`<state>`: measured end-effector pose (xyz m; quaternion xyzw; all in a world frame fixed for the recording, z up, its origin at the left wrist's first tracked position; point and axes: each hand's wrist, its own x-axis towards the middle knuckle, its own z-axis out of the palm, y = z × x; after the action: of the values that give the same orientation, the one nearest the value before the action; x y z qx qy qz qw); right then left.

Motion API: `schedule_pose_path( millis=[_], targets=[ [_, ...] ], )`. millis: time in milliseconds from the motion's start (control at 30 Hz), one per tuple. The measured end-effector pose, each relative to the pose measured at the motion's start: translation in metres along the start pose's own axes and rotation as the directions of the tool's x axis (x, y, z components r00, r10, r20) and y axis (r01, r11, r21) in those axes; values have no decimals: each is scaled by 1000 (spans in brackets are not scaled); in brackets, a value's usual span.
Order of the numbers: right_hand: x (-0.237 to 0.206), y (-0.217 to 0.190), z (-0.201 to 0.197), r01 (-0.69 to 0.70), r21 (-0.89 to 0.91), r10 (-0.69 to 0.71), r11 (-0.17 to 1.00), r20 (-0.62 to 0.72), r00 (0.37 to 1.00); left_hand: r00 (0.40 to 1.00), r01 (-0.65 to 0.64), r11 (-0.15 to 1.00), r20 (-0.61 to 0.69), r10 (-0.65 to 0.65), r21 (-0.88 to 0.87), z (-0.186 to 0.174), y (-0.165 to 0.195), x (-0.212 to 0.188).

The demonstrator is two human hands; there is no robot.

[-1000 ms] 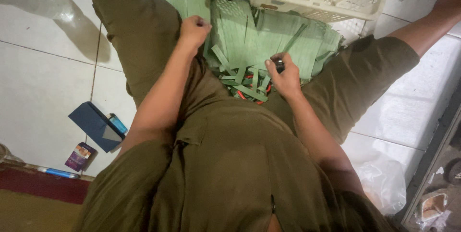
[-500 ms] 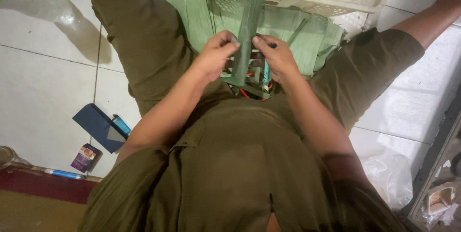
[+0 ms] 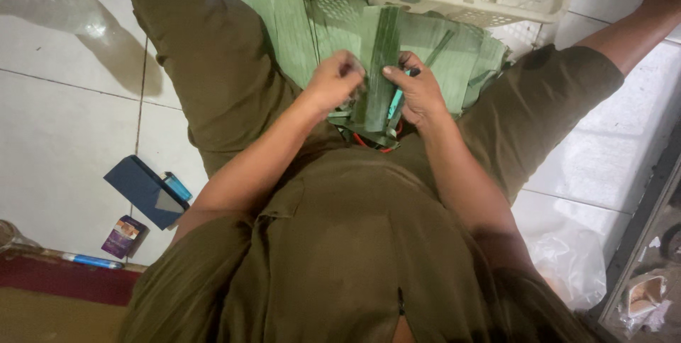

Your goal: The person sits cross-legged on the floor and repeatedly folds green leaves into small bundles using a handheld tool. The person places the finished bundles into a white plastic basket positioned between their legs.

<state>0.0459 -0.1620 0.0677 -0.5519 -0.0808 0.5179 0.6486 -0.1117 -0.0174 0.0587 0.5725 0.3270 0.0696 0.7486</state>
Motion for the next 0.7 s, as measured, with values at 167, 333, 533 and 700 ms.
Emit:
schedule_pose_path(
  millis=[167, 333, 533, 700],
  targets=[
    [0, 4, -2, -26, 12, 27, 1000, -24, 999, 997, -75, 975, -45, 67, -207, -12, 7, 13],
    [8, 18, 7, 78, -338, -77, 938, 16, 997, 999, -48, 965, -15, 46, -256, 6, -5, 24],
    [5, -13, 27, 103, -903, -165, 417, 37, 986, 987, 48, 964, -134, -86, -262, -1, -28, 42],
    [30, -99, 37, 418, -906, -471, 69, 340, 814, 996, 32, 934, -71, -61, -357, -22, -34, 47]
  ],
)
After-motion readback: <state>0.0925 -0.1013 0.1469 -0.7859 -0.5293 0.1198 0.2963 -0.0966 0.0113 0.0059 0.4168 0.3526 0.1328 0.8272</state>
